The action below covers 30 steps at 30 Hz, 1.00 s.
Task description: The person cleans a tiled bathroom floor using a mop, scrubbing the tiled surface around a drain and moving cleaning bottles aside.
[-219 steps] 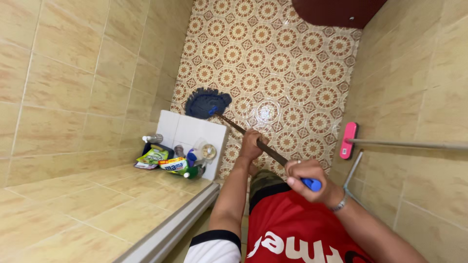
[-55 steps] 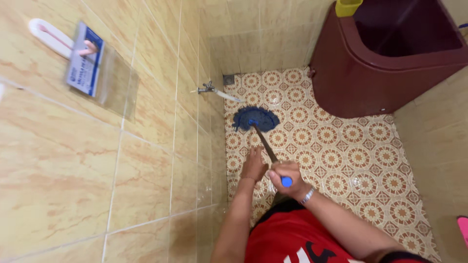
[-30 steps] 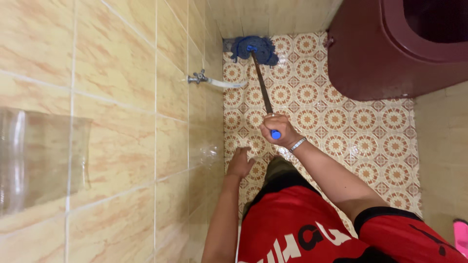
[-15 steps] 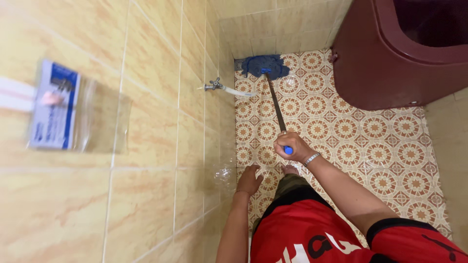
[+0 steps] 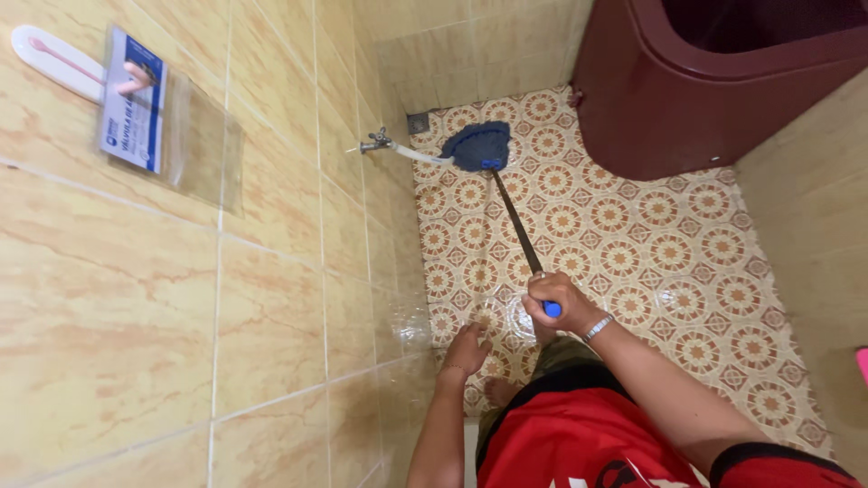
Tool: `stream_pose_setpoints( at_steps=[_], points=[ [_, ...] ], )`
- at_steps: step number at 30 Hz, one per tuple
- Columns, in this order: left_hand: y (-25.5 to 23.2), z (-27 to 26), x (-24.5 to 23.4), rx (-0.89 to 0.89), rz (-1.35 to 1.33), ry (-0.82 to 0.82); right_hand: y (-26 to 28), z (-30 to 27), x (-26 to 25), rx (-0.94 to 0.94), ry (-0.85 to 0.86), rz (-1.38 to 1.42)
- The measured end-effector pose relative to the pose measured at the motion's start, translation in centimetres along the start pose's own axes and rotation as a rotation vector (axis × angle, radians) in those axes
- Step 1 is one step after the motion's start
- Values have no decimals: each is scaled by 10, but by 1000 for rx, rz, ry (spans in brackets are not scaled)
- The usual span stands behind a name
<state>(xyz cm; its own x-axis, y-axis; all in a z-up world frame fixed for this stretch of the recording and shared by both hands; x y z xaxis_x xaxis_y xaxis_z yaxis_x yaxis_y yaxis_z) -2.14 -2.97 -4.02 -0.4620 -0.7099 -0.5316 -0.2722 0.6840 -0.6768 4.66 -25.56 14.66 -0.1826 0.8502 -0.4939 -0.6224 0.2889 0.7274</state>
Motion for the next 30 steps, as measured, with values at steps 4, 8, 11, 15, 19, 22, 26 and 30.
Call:
stream_pose_setpoints(
  at_steps=[4, 8, 11, 15, 19, 22, 26, 30],
  points=[
    [-22, -3, 22, 64, 31, 55, 15, -28, -13, 33, -115, -28],
    [-52, -13, 32, -68, -37, 137, 37, -47, -17, 9, -80, -26],
    [-68, -12, 44, 98, 75, 67, 52, -64, -26, 15, -59, -39],
    [-99, 5, 62, 170, 61, 17, 69, -86, -51, 17, -63, 31],
    [-155, -2, 83, 204, 6, -46, 93, -114, -68, -3, -29, 72],
    [-202, -8, 97, 376, -18, -137, 108, -131, -91, -68, 86, 162],
    [-229, -3, 128, 406, 20, -185, 107, -149, -118, -72, 72, 173],
    [-232, 6, 147, 343, -28, -305, 86, -151, -136, -158, -15, 173]
  ],
)
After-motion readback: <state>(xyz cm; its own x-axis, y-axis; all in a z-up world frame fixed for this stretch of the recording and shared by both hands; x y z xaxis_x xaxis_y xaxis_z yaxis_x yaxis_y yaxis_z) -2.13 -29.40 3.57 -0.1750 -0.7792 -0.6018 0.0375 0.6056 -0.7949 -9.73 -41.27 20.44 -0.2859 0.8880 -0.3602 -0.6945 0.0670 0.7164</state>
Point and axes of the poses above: each hand's wrist, its own z-axis towards the middle knuckle, its own x-axis out of the palm, y = z × x, the point moved 4 cm from there along z, towards the middle knuckle, and after that the axes turned 4 degrees about -z, right-handed, at the moved point
